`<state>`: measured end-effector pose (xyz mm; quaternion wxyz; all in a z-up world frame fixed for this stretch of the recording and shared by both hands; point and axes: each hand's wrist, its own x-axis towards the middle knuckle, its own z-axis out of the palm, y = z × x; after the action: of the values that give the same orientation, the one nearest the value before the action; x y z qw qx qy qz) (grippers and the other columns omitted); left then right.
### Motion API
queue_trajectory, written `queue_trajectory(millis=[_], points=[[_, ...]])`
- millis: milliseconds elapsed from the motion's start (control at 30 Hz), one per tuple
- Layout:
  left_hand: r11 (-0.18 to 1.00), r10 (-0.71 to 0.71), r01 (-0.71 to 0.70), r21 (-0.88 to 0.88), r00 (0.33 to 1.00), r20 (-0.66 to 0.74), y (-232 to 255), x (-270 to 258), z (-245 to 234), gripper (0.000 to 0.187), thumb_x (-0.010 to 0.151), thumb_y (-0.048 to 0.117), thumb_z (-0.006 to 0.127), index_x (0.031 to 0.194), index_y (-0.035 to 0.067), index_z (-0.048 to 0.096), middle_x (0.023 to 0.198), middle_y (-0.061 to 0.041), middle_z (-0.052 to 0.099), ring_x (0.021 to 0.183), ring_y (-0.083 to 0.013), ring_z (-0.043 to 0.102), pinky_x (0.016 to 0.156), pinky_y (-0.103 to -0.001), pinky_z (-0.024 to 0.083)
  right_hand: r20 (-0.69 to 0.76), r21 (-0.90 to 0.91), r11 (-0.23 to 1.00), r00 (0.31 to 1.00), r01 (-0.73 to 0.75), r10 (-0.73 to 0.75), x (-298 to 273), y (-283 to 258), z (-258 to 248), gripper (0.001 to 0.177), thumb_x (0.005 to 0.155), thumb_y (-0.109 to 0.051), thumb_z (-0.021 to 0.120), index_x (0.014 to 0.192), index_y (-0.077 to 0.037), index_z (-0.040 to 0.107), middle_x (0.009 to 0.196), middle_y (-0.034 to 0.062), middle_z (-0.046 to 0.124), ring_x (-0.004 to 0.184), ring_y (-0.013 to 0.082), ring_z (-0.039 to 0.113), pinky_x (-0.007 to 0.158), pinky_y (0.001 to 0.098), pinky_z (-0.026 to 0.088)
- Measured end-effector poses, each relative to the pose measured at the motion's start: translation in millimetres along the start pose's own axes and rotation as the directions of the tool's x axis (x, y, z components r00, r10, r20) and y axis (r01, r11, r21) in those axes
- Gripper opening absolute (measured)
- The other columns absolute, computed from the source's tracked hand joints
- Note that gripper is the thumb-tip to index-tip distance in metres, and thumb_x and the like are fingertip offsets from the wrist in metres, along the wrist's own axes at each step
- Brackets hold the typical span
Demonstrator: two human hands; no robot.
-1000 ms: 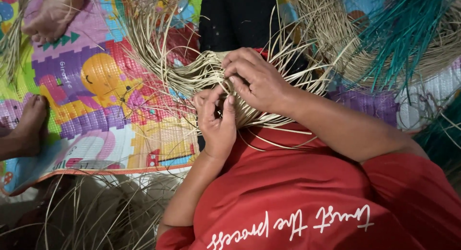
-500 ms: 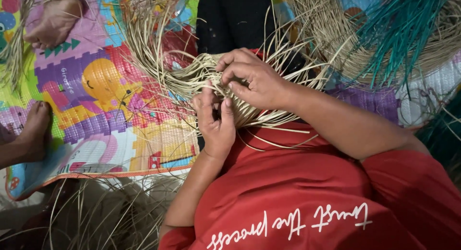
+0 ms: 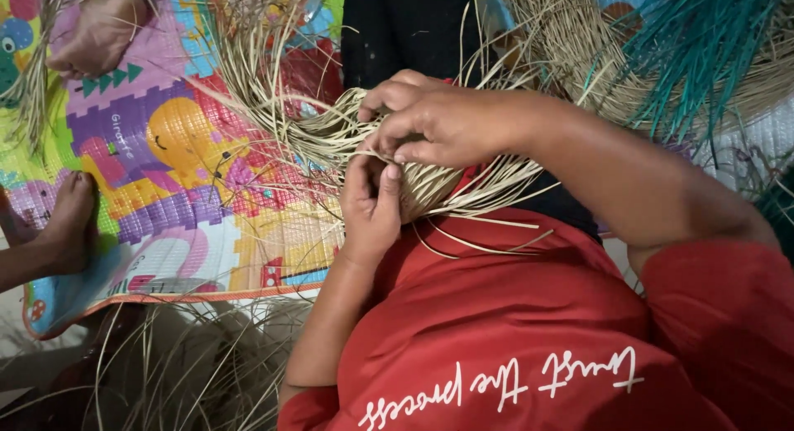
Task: The person is weaving a basket using dried straw or grass fibers, interlacing the strands by hand.
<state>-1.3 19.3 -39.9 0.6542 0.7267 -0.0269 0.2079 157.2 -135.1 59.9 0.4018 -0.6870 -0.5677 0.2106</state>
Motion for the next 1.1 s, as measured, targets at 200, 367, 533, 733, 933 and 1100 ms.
queue_trajectory(millis=[200,367,533,733,933,1100], points=[[0.991,-0.082,0.084,-0.100,0.996,0.022,12.0,6.2,-1.9,0.034,0.105,0.006,0.056,0.138,-0.003,0.050,0.117,-0.016,0.066,0.103,-0.0212,0.064,0.092,-0.041,0.052,0.024,-0.006,1.000,1.000,0.002,-0.002,4.2,7.4,7.5,0.010,0.096,-0.017,0.069,0.092,-0.008,0.067,0.133,0.0226,0.057,0.129,0.0487,0.045,0.102,0.0624,0.039],[0.988,-0.069,0.071,-0.139,0.997,0.018,8.4,5.6,-4.2,0.040,0.108,0.011,0.055,0.145,0.001,0.043,0.118,-0.012,0.063,0.100,-0.0158,0.059,0.092,-0.037,0.051,-0.090,0.084,0.996,0.996,0.002,0.005,1.0,23.8,26.1,0.016,0.104,-0.025,0.062,0.096,-0.011,0.063,0.128,0.0146,0.058,0.135,0.0432,0.042,0.107,0.0604,0.033],[0.992,-0.071,0.073,-0.103,0.997,0.022,2.2,4.0,-6.0,0.038,0.106,0.008,0.056,0.140,0.001,0.040,0.094,-0.006,0.055,0.082,-0.0117,0.052,0.075,-0.029,0.047,-0.198,0.008,1.000,0.980,-0.027,0.028,1.6,24.0,37.7,0.009,0.101,-0.026,0.067,0.095,-0.019,0.065,0.121,0.0037,0.057,0.120,0.0331,0.048,0.097,0.0517,0.041],[0.987,-0.101,0.104,-0.123,0.994,0.032,8.8,13.5,-5.9,0.034,0.107,0.013,0.056,0.136,0.004,0.041,0.081,-0.002,0.047,0.072,-0.0103,0.049,0.067,-0.026,0.044,-0.228,-0.052,0.995,0.971,-0.084,0.070,5.4,32.6,46.7,0.008,0.099,-0.030,0.069,0.094,-0.025,0.066,0.117,0.0003,0.053,0.113,0.0294,0.048,0.089,0.0479,0.041],[0.970,-0.122,0.117,-0.212,0.992,-0.010,9.0,15.0,-1.3,0.037,0.106,0.010,0.058,0.136,0.007,0.038,0.080,0.000,0.044,0.069,-0.0070,0.046,0.066,-0.023,0.042,-0.247,0.096,0.994,0.966,-0.055,0.078,6.7,26.9,39.3,0.008,0.103,-0.027,0.066,0.097,-0.021,0.068,0.115,0.0057,0.054,0.112,0.0326,0.050,0.094,0.0486,0.041],[0.986,-0.139,0.130,-0.109,0.987,-0.081,17.7,10.9,0.5,0.012,0.102,0.006,0.063,0.111,0.006,0.056,0.085,-0.002,0.056,0.075,-0.0091,0.054,0.069,-0.025,0.045,-0.240,0.244,0.970,0.969,-0.003,0.063,1.7,18.9,31.2,0.010,0.105,-0.025,0.064,0.098,-0.018,0.066,0.117,0.0072,0.053,0.114,0.0334,0.050,0.100,0.0505,0.039]])
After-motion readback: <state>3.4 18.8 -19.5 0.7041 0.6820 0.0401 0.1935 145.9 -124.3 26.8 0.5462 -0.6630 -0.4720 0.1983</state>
